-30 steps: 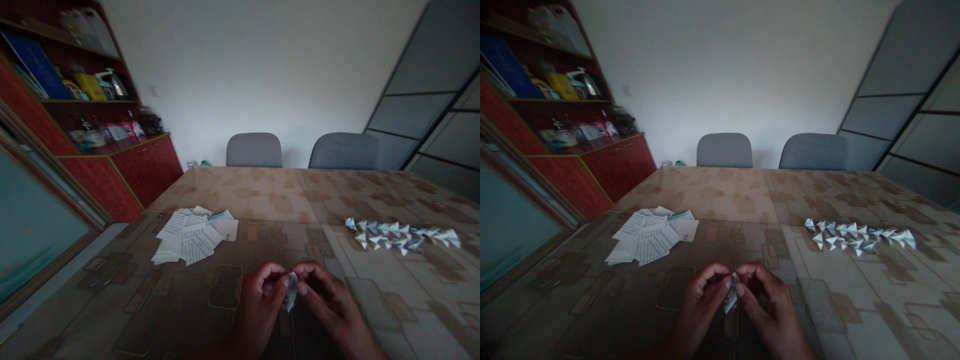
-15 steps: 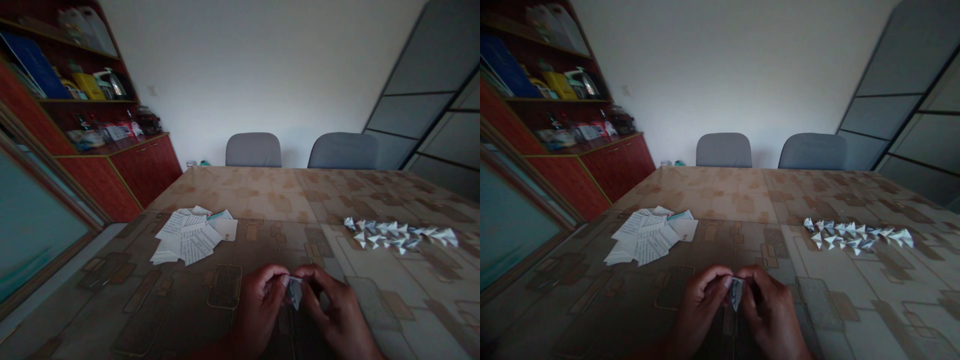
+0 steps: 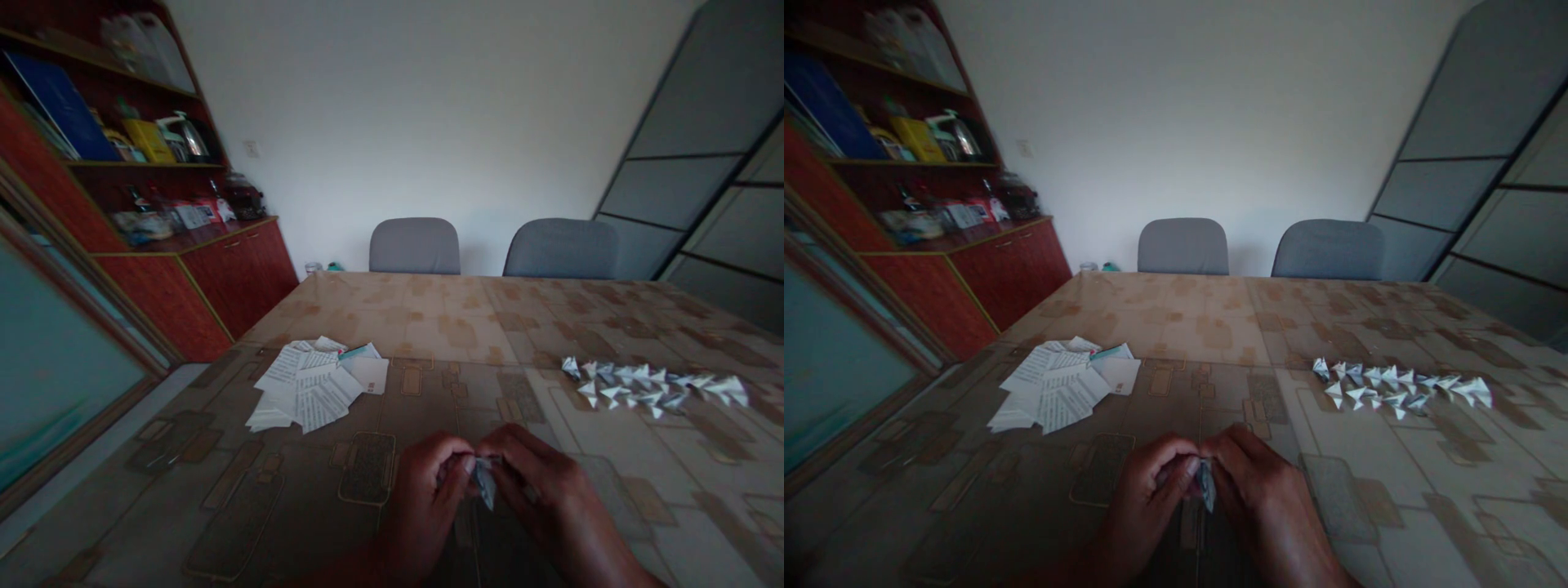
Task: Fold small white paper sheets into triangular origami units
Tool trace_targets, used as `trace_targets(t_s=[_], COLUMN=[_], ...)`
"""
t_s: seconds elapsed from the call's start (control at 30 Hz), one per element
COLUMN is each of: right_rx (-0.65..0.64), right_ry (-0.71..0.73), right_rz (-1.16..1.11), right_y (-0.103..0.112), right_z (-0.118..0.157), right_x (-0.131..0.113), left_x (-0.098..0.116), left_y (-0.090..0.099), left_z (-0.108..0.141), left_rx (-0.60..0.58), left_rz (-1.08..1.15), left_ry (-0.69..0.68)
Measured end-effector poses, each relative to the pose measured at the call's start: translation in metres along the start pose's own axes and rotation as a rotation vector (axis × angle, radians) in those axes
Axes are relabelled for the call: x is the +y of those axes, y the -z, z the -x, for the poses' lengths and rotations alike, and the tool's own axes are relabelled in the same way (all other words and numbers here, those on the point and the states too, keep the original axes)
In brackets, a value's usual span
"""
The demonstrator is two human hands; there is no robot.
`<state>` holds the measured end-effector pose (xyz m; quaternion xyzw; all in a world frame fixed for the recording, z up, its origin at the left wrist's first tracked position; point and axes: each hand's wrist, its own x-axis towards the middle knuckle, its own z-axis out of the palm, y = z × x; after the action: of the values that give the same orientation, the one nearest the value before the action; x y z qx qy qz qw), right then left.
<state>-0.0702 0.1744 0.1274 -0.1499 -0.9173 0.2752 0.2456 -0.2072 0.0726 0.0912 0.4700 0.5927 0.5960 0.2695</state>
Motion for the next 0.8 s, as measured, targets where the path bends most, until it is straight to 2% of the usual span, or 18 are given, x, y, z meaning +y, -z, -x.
trace_targets(t_s=[0.13,0.27,0.57,0.8], right_rx=[0.022,0.042,-0.099,0.003], right_ry=[0.011,0.002,0.106,0.034], right_rz=[-0.026,-0.019,0.053,-0.007], right_y=[0.001,0.0,0.011,0.002], right_z=[0.0,0.002,-0.002,0.0], right_x=[-0.001,-0.001,-0.007,-0.006], left_x=[-0.001,-0.003,-0.002,-0.002], left_y=[-0.002,-0.002,-0.001,-0.001], left_z=[0.0,0.002,0.002,0.003], left_rx=[-0.014,0.005,-0.025,-0.028], left_rz=[0.072,0.048,0.005,-0.077], left_ry=[0.001,-0.021,-0.026,-0.054])
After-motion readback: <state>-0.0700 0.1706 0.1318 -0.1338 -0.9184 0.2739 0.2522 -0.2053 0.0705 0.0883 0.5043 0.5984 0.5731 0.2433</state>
